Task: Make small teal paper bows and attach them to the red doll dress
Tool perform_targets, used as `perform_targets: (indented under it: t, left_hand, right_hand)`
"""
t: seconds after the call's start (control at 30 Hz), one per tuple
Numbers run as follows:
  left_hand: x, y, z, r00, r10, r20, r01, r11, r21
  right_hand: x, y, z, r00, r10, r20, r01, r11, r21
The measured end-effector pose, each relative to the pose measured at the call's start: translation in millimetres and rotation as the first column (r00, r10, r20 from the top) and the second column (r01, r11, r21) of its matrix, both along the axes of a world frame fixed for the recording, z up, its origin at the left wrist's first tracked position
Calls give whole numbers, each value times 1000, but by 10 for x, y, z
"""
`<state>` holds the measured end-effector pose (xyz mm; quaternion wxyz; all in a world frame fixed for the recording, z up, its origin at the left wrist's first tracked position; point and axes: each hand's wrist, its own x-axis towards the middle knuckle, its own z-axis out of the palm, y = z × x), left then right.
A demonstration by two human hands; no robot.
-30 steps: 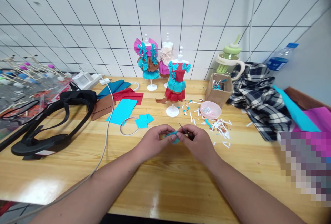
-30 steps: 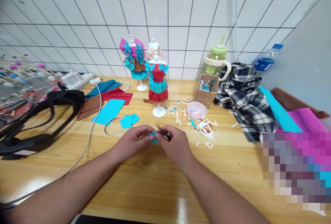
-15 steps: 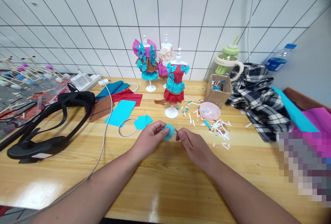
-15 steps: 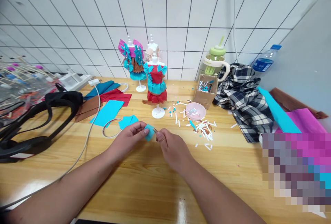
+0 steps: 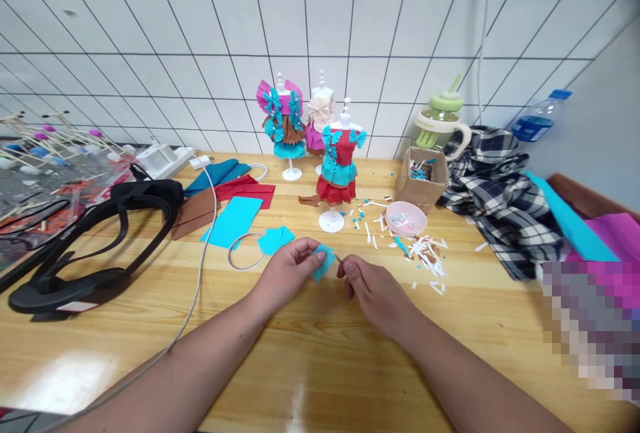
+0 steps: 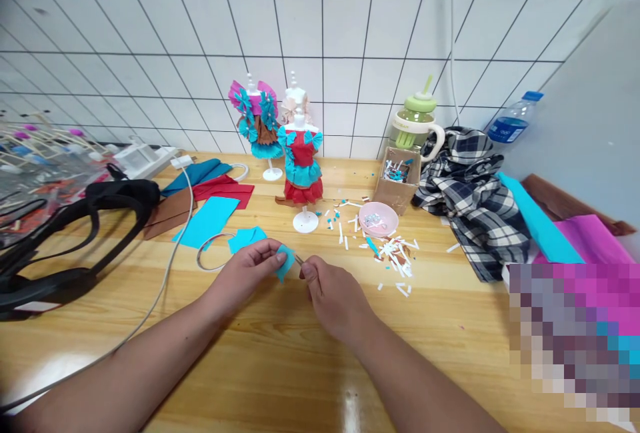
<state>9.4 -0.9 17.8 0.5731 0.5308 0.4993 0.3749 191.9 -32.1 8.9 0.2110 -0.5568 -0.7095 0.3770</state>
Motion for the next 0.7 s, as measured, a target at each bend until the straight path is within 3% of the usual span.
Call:
perform_targets:
  t: [0.2, 0.47, 0.7]
  left_hand:
    - [3, 0, -6, 1000, -11, -8, 11, 1000, 5]
    - [-10, 18, -21, 999, 27, -33, -26, 999, 39]
    - [43, -29, -1, 1000, -20, -21, 20, 1000, 17]
  right_hand:
    - [-10, -3, 37, 999, 29, 43, -30, 1000, 5]
    - [5, -21, 78, 987, -24, 159, 18, 999, 38]
    - [-5, -22, 95, 985, -47, 168, 39, 998, 45]
